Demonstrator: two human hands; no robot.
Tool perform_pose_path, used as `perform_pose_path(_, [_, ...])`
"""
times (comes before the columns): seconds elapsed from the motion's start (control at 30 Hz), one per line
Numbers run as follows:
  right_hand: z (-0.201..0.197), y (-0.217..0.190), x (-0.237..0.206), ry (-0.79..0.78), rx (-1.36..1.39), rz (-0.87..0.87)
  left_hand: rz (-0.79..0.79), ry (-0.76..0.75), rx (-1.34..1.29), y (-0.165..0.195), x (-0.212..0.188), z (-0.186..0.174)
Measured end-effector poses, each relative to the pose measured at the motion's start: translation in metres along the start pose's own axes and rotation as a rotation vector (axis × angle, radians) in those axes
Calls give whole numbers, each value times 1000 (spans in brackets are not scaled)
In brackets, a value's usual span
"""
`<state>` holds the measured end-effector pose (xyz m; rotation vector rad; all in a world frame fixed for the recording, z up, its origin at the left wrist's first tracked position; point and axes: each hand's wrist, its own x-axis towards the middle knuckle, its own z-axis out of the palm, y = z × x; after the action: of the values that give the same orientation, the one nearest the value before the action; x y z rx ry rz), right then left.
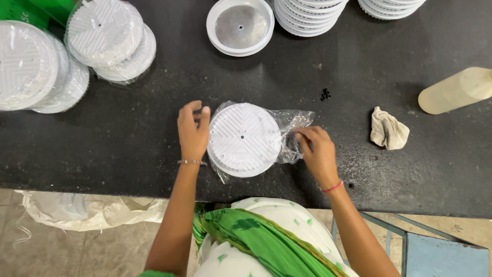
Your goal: The person inserts small black components into the center of white circular plastic light fixture parts, then stacks them and wraps them in plastic film. The person repeats this process multiple times, handling each unit individually and placing wrapped units aside.
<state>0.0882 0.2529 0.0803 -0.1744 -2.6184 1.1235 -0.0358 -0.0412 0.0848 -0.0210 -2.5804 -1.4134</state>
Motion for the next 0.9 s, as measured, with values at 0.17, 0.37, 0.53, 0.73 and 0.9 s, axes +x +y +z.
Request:
perform_pose_path(0.17, [30,17,26,-180,23,11,-167,-178,-68,-43,19,29])
perform_pose_path(0.37, [45,40,28,-322,452,135,-288,-31,-319,-67,14,38])
perform_pose_path(0.53, [45,36,18,-233,458,145,-477,256,-822,-102,13,4])
perform_pose_path(0.73, [52,45,38,-141,820,586,-119,560,-507,-113,11,-78])
perform_pose_path(0.9, [61,62,53,-124,895,540,331,192,125,-68,-32,-118])
